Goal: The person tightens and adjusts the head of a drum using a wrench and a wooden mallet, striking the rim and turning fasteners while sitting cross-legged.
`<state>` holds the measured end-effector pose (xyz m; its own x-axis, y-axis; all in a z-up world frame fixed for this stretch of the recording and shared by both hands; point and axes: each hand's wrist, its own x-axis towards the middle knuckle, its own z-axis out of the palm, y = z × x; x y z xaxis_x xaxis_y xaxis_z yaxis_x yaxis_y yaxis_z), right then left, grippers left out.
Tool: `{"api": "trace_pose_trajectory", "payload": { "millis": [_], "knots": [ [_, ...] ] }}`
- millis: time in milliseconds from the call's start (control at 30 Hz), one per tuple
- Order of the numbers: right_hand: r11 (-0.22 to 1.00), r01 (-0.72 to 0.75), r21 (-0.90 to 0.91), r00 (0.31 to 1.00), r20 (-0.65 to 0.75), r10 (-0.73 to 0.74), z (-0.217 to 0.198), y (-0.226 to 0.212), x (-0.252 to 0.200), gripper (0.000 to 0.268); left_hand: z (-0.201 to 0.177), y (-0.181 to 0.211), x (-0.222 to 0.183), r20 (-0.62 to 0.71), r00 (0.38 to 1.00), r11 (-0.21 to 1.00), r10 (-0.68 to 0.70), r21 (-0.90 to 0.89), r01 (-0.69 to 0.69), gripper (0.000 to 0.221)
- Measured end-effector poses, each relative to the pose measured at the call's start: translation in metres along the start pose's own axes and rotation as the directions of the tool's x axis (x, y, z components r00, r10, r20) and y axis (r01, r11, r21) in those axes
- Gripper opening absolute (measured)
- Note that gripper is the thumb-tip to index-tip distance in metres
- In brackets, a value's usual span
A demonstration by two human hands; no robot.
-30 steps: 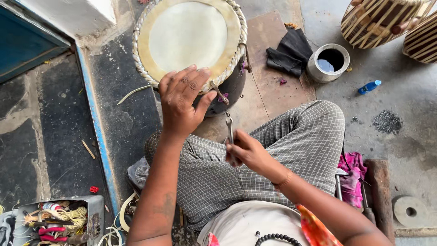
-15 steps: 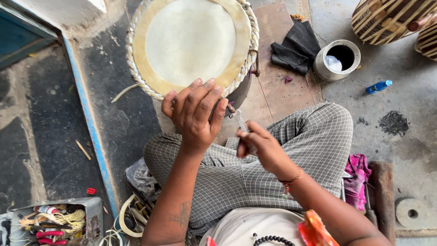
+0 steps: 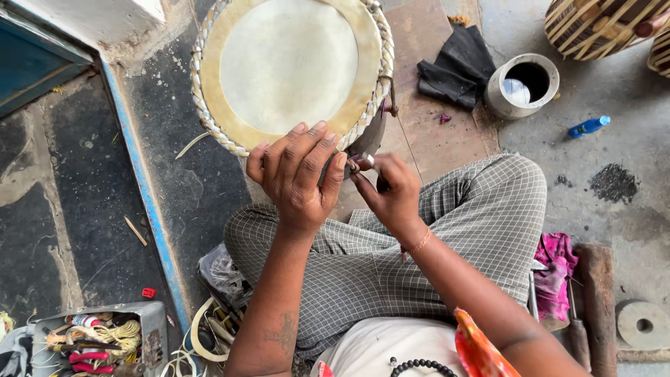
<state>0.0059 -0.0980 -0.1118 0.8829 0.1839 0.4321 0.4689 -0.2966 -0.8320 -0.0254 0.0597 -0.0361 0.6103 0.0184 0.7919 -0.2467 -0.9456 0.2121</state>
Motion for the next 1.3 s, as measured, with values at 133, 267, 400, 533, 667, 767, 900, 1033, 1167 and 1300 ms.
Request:
{"api": "trace_pose_trajectory", "payload": {
  "millis": [133, 267, 400, 533, 667, 767, 900, 1033, 1167, 1300],
  "knots": [
    [0.999, -0.003, 0.032, 1.0, -0.016, 0.004, -0.002, -0.002, -0.006, 0.038, 0.003, 0.002, -0.001, -0.017, 1.0, 1.0, -0.005, 0.018, 0.005, 0.022],
    [0.995, 0.065, -0.071, 0.997, -0.026, -0.067, 0.006, 0.008, -0.002, 0.036, 0.0, 0.003, -0.001, -0.012, 1.0, 1.0, -0.016, 0.007, 0.016, 0.023],
    [0.995, 0.092, -0.023, 0.996, 0.007, -0.092, 0.001, 0.004, -0.006, 0.03, -0.002, 0.004, 0.001, -0.015, 1.0, 1.0, -0.025, 0.003, 0.025, 0.023],
    [0.998, 0.052, -0.032, 0.998, -0.029, -0.053, 0.01, 0.007, -0.006, 0.042, -0.004, 0.006, 0.001, -0.014, 0.999, 1.0, -0.031, 0.002, 0.031, 0.023],
    [0.994, 0.081, -0.078, 0.996, -0.017, -0.082, 0.01, 0.01, 0.001, 0.033, -0.006, 0.007, 0.002, -0.021, 0.999, 1.0, -0.029, -0.009, 0.029, 0.022],
    [0.996, 0.081, -0.037, 0.997, 0.0, -0.081, 0.006, 0.002, -0.003, 0.028, -0.006, 0.006, 0.001, -0.031, 0.999, 1.0, -0.024, -0.013, 0.024, 0.023],
    [0.996, 0.084, 0.008, 0.995, -0.059, -0.083, 0.012, 0.004, -0.006, 0.039, -0.002, 0.005, 0.0, -0.052, 0.998, 0.999, -0.023, -0.027, 0.022, 0.022],
    [0.992, 0.103, -0.07, 0.993, -0.044, -0.106, 0.015, 0.011, 0.002, 0.033, -0.004, 0.005, 0.002, -0.05, 0.999, 1.0, -0.015, -0.022, 0.014, 0.022],
    [0.995, 0.098, 0.019, 0.994, -0.049, -0.097, 0.012, 0.005, -0.005, 0.033, -0.007, 0.004, 0.002, -0.053, 0.999, 1.0, 0.004, -0.024, -0.005, 0.022],
    [0.993, 0.114, -0.02, 0.99, -0.085, -0.115, 0.02, 0.014, -0.005, 0.041, -0.005, 0.004, 0.001, -0.043, 0.999, 1.0, -0.005, -0.022, 0.004, 0.021]
  ]
}}
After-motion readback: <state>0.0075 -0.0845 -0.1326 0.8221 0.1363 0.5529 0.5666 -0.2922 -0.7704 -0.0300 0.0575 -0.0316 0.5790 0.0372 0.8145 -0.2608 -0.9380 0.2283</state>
